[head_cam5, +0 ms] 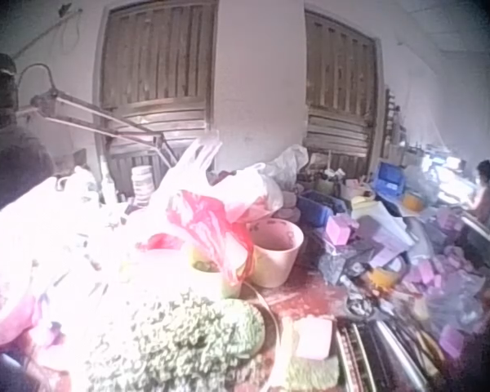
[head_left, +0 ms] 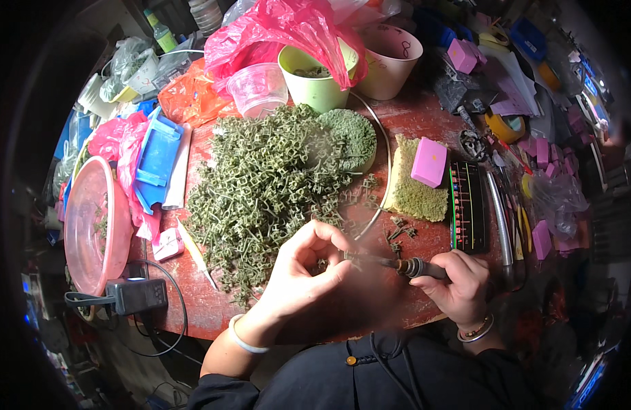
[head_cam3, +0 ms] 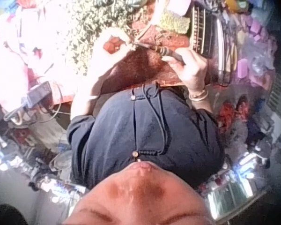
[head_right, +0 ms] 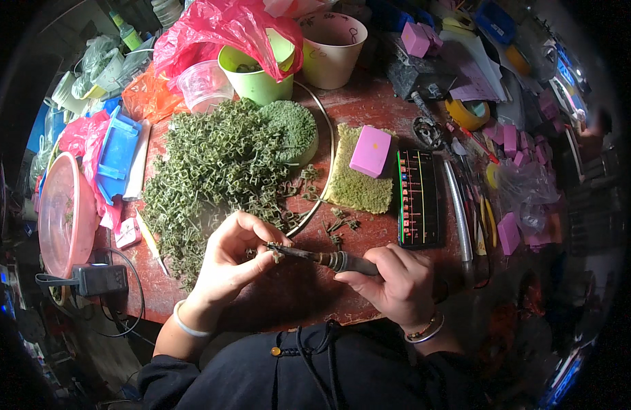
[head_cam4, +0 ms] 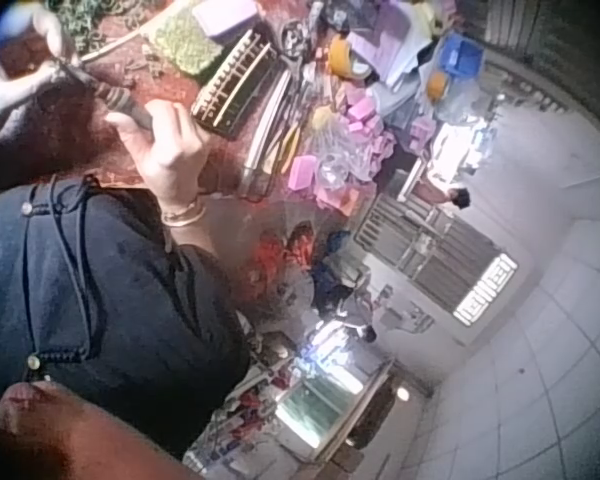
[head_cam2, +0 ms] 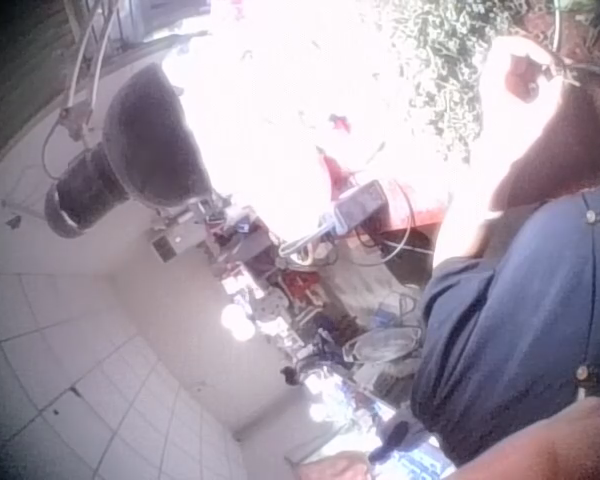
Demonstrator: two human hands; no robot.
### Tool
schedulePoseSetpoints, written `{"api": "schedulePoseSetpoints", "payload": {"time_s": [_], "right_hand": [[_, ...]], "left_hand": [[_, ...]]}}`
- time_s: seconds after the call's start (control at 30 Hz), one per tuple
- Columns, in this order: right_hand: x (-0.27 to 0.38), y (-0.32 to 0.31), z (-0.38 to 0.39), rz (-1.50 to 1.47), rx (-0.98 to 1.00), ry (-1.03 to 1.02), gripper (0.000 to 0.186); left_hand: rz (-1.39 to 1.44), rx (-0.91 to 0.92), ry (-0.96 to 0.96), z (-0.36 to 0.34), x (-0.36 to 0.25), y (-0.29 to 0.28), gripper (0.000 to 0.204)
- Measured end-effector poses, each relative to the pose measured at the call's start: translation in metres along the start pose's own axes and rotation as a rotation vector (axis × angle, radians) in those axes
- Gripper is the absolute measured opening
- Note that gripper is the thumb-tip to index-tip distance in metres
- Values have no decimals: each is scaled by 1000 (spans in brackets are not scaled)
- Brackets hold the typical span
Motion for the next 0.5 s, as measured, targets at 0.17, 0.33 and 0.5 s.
{"api": "schedulePoseSetpoints", "payload": {"time_s": [0.17,0.33,0.5], "right_hand": [[2,1,-1,32,27,-21,40],[1,2,-2,4,1,-6,43],[1,3,-1,-7,-13,-7,43]], "left_hand": [[14,12,-40,1,2,1,20],[1,1,-49,1,3,0,19],[3,4,-46,1,2,1,19]]}}
Point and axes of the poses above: each hand's wrist, its own z-axis away from the middle knuckle, its own y-axis out of the palm, x = y × z, the point moved 7 cm from there along -z, towards the middle knuckle, and after that the axes turned 8 degrees about x, right-handed, at the moved point
